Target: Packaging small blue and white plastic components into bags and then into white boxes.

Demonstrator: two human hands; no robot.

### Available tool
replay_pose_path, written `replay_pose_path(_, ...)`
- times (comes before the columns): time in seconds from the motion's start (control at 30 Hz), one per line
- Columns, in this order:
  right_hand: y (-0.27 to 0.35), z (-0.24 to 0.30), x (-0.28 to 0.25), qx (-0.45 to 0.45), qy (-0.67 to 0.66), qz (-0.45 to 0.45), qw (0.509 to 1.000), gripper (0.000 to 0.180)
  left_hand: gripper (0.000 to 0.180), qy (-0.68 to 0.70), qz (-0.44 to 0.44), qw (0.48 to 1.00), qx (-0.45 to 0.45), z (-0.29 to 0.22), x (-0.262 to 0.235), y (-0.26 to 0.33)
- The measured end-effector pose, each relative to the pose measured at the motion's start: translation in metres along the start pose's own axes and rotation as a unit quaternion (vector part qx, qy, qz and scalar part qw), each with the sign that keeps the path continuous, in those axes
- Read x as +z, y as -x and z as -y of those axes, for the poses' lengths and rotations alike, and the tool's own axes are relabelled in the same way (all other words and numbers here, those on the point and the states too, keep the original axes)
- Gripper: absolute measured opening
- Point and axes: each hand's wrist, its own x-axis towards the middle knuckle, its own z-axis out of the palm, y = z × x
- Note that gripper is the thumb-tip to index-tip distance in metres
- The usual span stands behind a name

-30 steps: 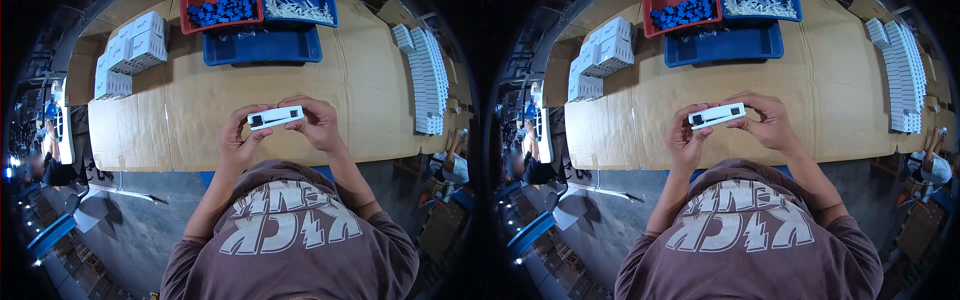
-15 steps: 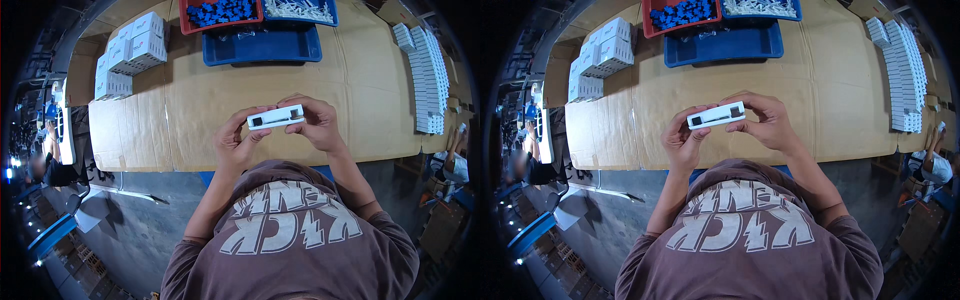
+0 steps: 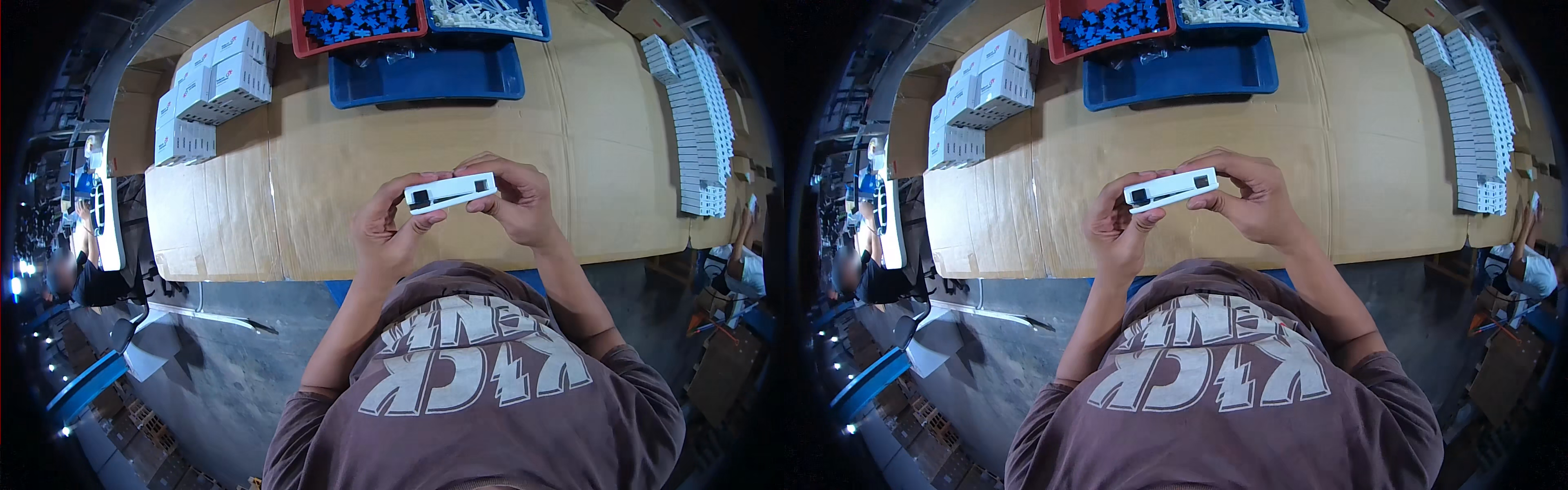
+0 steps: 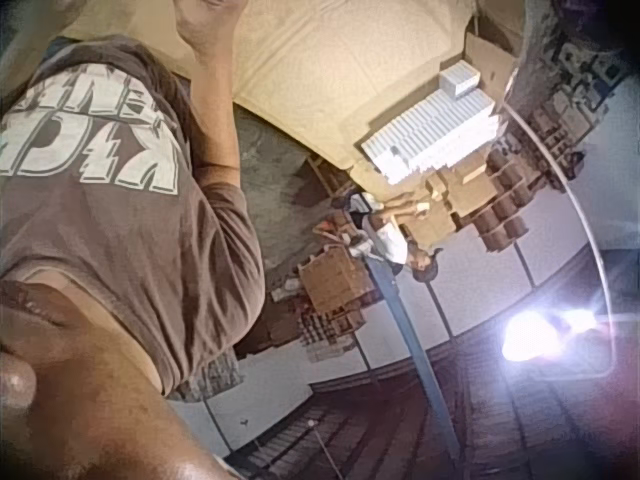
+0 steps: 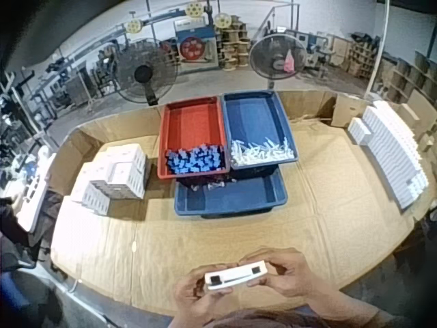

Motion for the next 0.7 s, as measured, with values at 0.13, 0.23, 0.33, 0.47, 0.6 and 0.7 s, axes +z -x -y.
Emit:
replay_pose_path(0.13, 0.000, 0.001, 0.001, 0.008, -0.019, 0.003, 1.000, 0.037, 0.037, -0.003, 0.004, 1.000, 0.006, 0.002, -0.002, 0.000)
replay_pose_path(0.23, 0.000, 0.003, 0.003, 0.018, -0.026, -0.001, 1.000, 0.037, 0.037, -0.005, 0.003, 1.000, 0.007, 0.002, -0.003, 0.000)
replay_pose_path(0.33, 0.001, 0.002, 0.002, 0.024, -0.026, 0.000, 0.999, 0.037, 0.037, -0.011, 0.007, 1.000, 0.012, 0.003, -0.004, 0.000)
replay_pose_path(0.47, -0.001, 0.002, 0.001, 0.012, -0.011, 0.001, 1.000, 0.037, 0.037, -0.016, 0.012, 1.000, 0.014, -0.001, -0.002, -0.002)
replay_pose_path(0.6, -0.001, -0.002, -0.001, 0.004, -0.007, 0.000, 1.000, 0.036, 0.040, -0.011, 0.014, 1.000, 0.011, -0.001, 0.000, -0.003)
replay_pose_path(0.7, -0.001, -0.005, -0.001, -0.017, -0.003, 0.002, 1.000, 0.033, 0.045, -0.017, 0.007, 1.000, -0.003, -0.002, 0.006, -0.006)
